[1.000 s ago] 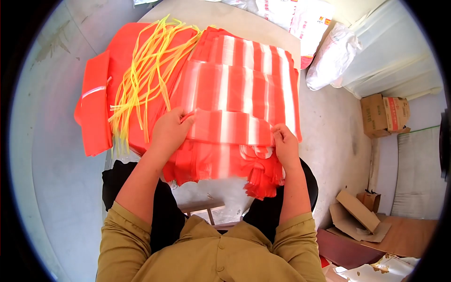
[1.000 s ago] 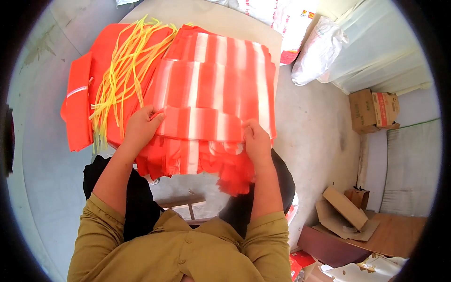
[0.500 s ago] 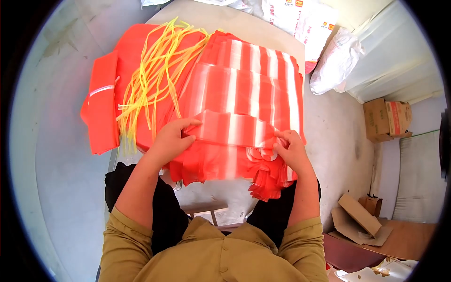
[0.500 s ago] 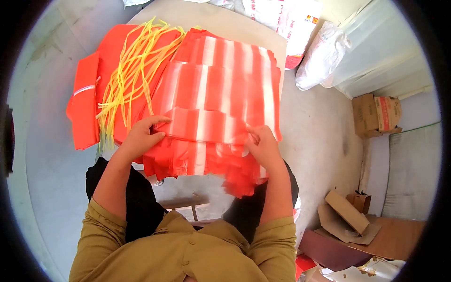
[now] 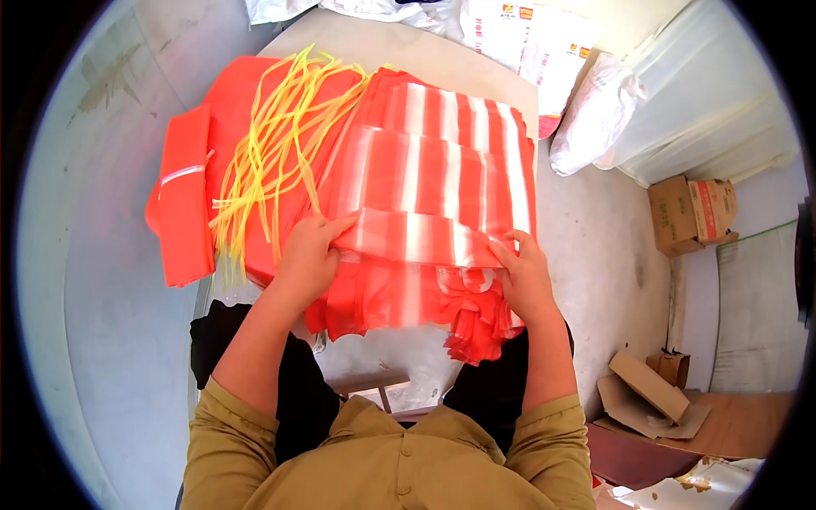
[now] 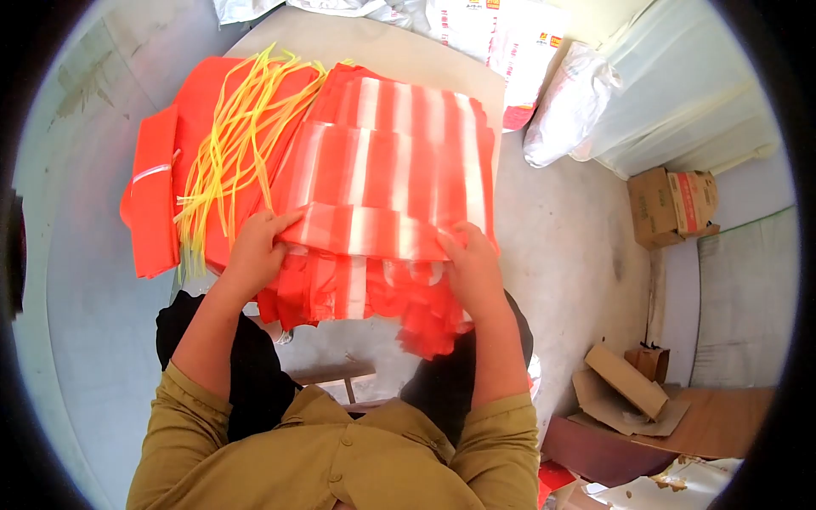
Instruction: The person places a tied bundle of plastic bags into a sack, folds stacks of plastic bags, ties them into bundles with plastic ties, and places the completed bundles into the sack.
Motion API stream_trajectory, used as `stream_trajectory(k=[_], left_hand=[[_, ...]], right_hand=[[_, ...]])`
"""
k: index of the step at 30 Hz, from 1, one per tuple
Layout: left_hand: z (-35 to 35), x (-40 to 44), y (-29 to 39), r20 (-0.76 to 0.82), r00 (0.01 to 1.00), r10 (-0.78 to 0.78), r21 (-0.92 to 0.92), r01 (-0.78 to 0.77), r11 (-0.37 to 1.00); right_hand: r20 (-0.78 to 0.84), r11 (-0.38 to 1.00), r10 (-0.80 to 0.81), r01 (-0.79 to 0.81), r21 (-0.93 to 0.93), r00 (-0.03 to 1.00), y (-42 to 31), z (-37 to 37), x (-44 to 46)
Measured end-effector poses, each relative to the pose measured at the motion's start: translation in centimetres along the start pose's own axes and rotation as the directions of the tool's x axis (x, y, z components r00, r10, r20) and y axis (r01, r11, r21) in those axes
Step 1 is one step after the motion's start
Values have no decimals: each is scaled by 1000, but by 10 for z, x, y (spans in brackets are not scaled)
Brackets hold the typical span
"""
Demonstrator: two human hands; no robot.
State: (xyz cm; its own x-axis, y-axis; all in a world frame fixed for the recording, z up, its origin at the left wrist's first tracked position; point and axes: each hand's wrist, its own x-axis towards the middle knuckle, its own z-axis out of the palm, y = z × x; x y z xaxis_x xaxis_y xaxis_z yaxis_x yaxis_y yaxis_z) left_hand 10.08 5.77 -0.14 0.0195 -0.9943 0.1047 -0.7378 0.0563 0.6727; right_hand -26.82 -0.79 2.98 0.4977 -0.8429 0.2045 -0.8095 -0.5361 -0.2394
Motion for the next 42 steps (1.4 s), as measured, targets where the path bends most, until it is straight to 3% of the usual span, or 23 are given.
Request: stream_trajectory(k=[6, 9, 10, 12, 14, 15, 19, 21, 24, 32, 37, 38, 40, 41, 42], left_hand=[[-11, -9, -2, 20, 1000, 13, -85, -11, 996], [-15, -8, -9, -176, 952, 252, -24, -260, 965], [-15, -5, -9, -209, 939, 273, -95, -297, 950], [-15, 5, -12, -278, 911, 304, -230, -370, 900], [-16, 11, -12, -47, 997, -53, -514, 22, 857], [-16, 15, -11, 104, 972, -210, -604, 229, 764], [16, 30, -26, -46, 961, -272, -589, 193, 784], [27, 36, -28, -83, 937, -340, -556, 240, 795], [0, 38, 9, 0, 913, -407, -246, 394, 885], [7, 41, 2, -26, 924, -382, -80, 379, 922], [4, 47, 12, -24, 906, -423, 136, 423, 896], [8, 45, 7, -129, 949, -286, 183, 306, 934], [16, 41, -6, -310, 950, 21, 311, 81, 947], [14, 41, -5, -260, 962, 77, 309, 7, 951], [10, 41, 3, -211, 969, 132, 305, -63, 950]], right_hand=[[6, 1000, 6, -6, -20, 1000, -12, -23, -9], [6, 988, -64, 62, 141, 998, 5, -31, -10], [49, 940, 61, -74, 333, 997, 8, -32, -10], [204, 687, 268, -335, 645, 942, 13, -33, -7], [320, 502, 360, -471, 725, 876, 24, -28, 3], [382, 398, 394, -530, 749, 836, 28, -25, 11], [375, 356, 441, -542, 761, 816, 34, 3, 37], [383, 372, 444, -555, 744, 810, 40, 12, 43], [359, 439, 488, -579, 687, 795, 39, 15, 47], [191, 547, 539, -514, 661, 820, 46, 41, 39], [148, 716, 576, -583, 383, 804, 31, 16, 52], [142, 745, 566, -578, 334, 812, 28, 10, 54], [-151, 916, 359, -317, 246, 921, 42, 16, 46], [-285, 969, 224, -181, 169, 932, 47, 20, 42], [-230, 978, 145, -104, 180, 962, 42, 17, 40]])
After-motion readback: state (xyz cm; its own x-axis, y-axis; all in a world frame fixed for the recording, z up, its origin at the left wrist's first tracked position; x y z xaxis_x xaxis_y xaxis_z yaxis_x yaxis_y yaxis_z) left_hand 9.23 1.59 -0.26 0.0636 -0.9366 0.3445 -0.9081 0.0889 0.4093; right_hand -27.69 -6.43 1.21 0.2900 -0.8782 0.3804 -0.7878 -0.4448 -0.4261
